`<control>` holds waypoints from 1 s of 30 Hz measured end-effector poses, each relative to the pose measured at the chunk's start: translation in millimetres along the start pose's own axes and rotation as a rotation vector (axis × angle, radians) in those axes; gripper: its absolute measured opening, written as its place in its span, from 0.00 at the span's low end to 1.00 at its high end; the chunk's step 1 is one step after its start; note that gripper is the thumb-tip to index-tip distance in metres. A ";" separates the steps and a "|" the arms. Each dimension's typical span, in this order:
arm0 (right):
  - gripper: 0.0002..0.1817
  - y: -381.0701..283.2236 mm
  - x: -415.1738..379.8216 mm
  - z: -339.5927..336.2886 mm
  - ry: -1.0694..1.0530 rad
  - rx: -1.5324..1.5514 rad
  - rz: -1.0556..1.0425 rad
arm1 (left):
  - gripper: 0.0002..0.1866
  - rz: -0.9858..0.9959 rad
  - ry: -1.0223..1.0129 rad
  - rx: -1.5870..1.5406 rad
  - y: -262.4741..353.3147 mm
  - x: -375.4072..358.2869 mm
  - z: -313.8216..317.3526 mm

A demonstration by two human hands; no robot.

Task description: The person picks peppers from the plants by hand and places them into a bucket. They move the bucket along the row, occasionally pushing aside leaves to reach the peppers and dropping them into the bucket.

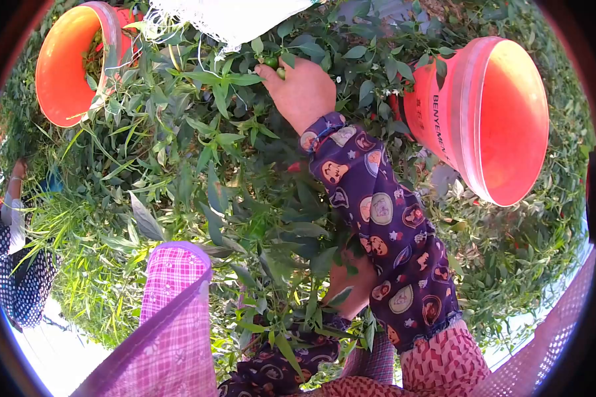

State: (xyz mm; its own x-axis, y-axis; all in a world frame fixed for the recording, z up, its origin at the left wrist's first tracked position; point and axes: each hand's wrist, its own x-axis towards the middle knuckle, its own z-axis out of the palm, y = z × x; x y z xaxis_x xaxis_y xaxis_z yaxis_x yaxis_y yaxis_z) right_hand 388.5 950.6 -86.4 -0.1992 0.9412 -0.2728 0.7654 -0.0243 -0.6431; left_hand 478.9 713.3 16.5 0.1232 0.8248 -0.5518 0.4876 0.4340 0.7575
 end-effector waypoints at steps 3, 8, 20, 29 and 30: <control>0.19 -13.0 -22.2 -13.4 -0.151 0.356 0.006 | 0.22 -0.263 -0.305 0.007 -14.5 -19.3 29.7; 0.16 16.9 -43.7 -42.9 0.038 0.162 -0.142 | 0.25 -0.163 -0.281 0.003 -53.7 -38.1 96.1; 0.11 -21.7 -104.3 -119.2 -0.392 0.358 -0.535 | 0.24 -0.036 -0.027 0.163 -1.2 -12.5 24.5; 0.18 128.4 -76.4 -271.8 0.562 -0.608 0.051 | 0.32 0.077 0.002 0.377 19.6 17.7 6.8; 0.15 140.4 -90.2 -273.9 0.705 -0.703 -0.122 | 0.33 0.069 0.000 0.431 23.2 18.4 6.5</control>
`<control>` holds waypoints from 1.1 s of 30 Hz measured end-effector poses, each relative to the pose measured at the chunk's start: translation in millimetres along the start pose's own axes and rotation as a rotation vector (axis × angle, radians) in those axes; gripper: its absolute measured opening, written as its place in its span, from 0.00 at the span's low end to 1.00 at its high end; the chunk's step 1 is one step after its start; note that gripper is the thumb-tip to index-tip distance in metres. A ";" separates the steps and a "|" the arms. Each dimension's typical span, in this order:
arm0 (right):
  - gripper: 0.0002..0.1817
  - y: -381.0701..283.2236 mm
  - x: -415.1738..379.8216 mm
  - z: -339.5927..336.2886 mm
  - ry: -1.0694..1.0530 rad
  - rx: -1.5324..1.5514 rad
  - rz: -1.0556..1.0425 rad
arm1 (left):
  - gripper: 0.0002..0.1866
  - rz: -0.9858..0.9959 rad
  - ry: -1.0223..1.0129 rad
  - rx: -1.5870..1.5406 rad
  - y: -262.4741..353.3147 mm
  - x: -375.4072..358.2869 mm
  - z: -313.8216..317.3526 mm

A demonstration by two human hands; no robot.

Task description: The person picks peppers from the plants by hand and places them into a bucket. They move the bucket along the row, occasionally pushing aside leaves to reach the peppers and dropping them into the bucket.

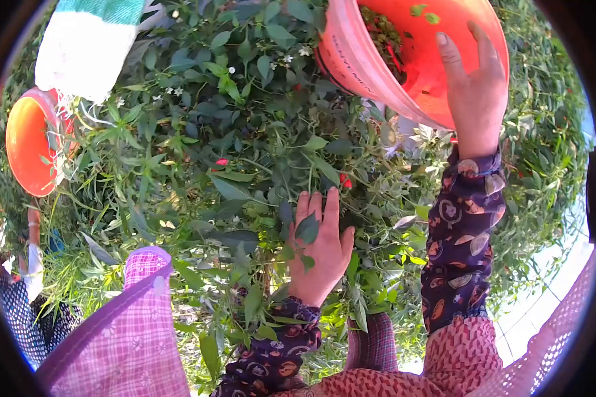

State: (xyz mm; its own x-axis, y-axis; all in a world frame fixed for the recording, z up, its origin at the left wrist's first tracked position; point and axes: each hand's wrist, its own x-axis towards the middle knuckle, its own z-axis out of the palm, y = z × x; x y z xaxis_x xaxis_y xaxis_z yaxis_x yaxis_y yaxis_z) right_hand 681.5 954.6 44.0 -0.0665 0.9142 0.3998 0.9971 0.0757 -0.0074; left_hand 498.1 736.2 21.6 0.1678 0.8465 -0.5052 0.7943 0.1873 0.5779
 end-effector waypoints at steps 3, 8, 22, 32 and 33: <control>0.12 5.2 -49.4 -44.6 0.235 0.249 -0.159 | 0.33 0.008 -0.020 0.015 8.0 -2.7 5.2; 0.21 22.1 -189.2 -46.1 -0.552 0.566 0.262 | 0.28 -0.009 -0.034 0.215 19.3 0.8 13.1; 0.14 106.8 -287.9 -41.7 -0.382 1.148 1.192 | 0.22 0.294 -0.102 0.343 84.2 -3.0 71.7; 0.17 244.3 -206.5 66.7 -0.154 1.549 1.890 | 0.18 0.250 -0.080 0.389 114.6 -7.9 80.5; 0.17 244.5 -207.4 72.4 -0.155 1.555 1.894 | 0.18 0.248 -0.081 0.396 115.4 -7.3 81.1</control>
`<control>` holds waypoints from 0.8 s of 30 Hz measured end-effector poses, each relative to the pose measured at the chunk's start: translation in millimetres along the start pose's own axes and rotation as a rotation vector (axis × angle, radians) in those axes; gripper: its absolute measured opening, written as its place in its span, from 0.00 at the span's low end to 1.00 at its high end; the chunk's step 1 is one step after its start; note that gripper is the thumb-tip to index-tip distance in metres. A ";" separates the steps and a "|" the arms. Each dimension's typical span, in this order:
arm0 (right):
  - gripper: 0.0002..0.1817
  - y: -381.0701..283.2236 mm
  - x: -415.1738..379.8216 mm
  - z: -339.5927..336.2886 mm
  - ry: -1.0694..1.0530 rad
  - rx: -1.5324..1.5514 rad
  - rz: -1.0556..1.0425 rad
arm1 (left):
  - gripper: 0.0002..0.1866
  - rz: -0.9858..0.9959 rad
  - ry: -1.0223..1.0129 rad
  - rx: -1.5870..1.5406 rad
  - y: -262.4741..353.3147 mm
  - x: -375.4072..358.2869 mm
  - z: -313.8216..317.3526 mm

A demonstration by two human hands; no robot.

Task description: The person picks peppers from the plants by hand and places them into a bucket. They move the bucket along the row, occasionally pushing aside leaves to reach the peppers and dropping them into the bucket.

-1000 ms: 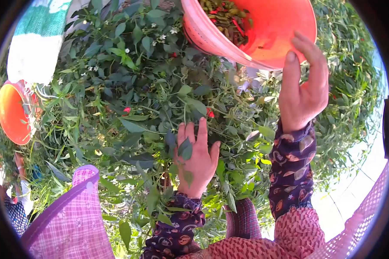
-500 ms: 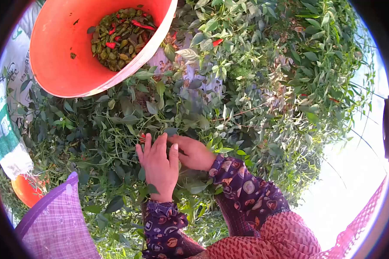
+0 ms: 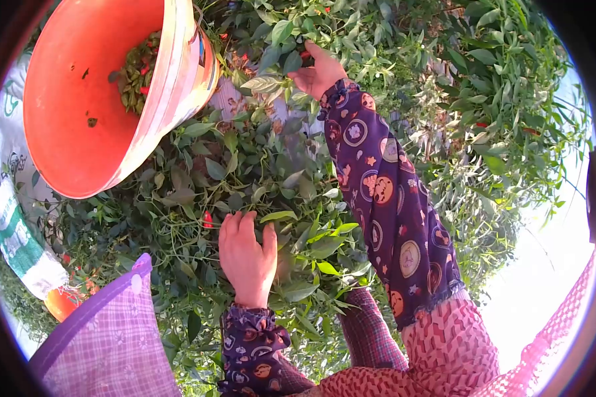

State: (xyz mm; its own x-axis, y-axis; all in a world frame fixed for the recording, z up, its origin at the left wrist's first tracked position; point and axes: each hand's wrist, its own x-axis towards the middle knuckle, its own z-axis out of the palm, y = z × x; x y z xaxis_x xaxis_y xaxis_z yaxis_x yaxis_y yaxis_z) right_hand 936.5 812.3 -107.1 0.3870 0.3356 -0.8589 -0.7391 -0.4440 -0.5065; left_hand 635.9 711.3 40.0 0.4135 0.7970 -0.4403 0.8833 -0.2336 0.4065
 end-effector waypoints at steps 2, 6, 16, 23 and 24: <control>0.16 3.2 4.2 2.9 -0.095 0.316 -0.019 | 0.19 -0.033 -0.015 -0.022 3.1 -2.9 -3.8; 0.14 8.3 -2.7 -3.2 0.180 0.370 -0.167 | 0.19 -0.038 -0.017 -0.030 0.4 -3.1 -2.7; 0.14 52.5 -140.6 -37.6 0.081 -0.228 -0.582 | 0.18 -0.034 0.032 -0.066 -0.8 -8.9 -7.5; 0.15 43.6 -207.0 -42.9 0.303 -0.930 -1.541 | 0.25 -0.011 0.023 -0.109 -2.4 -6.6 -9.1; 0.15 41.8 -213.0 -38.0 0.305 -0.930 -1.541 | 0.25 -0.009 0.022 -0.109 0.6 -6.1 -12.1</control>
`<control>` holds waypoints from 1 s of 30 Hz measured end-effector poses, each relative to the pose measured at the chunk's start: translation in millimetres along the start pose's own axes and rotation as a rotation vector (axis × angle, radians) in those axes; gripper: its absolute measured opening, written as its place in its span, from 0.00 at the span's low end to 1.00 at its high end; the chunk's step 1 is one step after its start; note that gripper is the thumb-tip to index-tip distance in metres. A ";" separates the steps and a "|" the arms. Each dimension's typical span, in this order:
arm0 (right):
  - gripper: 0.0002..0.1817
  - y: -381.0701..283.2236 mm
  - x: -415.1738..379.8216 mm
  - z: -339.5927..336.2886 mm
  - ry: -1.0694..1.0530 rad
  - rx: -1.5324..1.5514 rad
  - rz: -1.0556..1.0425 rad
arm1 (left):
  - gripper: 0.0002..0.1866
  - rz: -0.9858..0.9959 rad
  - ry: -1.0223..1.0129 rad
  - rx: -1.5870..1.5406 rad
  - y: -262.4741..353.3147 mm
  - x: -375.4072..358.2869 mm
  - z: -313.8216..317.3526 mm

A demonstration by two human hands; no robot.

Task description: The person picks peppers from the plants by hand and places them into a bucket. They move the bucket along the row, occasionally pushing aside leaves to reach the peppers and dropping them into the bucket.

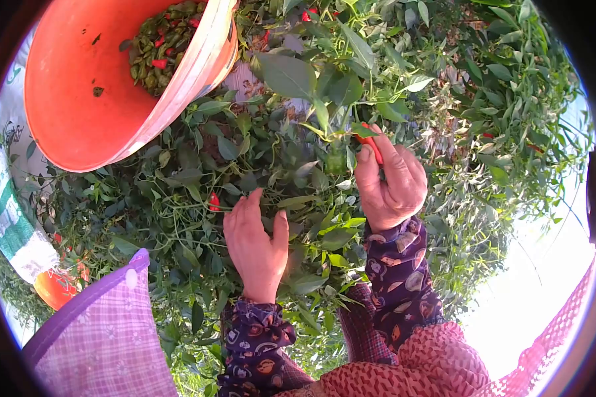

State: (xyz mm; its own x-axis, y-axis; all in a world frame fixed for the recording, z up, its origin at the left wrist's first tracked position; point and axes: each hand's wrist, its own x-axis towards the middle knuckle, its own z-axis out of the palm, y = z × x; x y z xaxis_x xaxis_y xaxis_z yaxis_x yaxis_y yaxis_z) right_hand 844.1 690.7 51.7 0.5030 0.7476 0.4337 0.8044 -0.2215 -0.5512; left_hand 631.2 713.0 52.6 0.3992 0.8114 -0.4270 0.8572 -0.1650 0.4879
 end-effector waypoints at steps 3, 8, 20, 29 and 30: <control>0.18 -20.5 5.0 5.3 -0.212 0.140 -0.084 | 0.32 -0.097 0.011 -0.199 5.2 3.2 -4.6; 0.18 -28.2 -2.9 21.9 -0.311 0.288 -0.231 | 0.39 -0.139 -0.056 -1.234 2.4 14.0 -9.4; 0.13 29.8 -31.8 47.6 -0.386 1.258 1.226 | 0.17 -0.557 -0.140 -1.274 5.6 30.7 -5.6; 0.19 135.9 -67.3 193.3 -0.337 0.828 1.649 | 0.15 -0.605 -0.119 -1.319 4.9 29.5 -3.3; 0.23 135.2 -65.5 203.5 -0.151 0.817 1.643 | 0.15 -0.615 -0.116 -1.314 4.3 28.5 -4.0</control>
State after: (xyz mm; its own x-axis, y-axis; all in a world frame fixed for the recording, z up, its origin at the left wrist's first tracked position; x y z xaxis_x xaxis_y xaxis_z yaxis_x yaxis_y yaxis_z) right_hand 855.7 739.2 -196.2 0.4626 0.1705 -0.8700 -0.7694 -0.4104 -0.4895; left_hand 644.9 737.7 45.6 0.1647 0.5033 -0.8483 0.0141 0.8587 0.5123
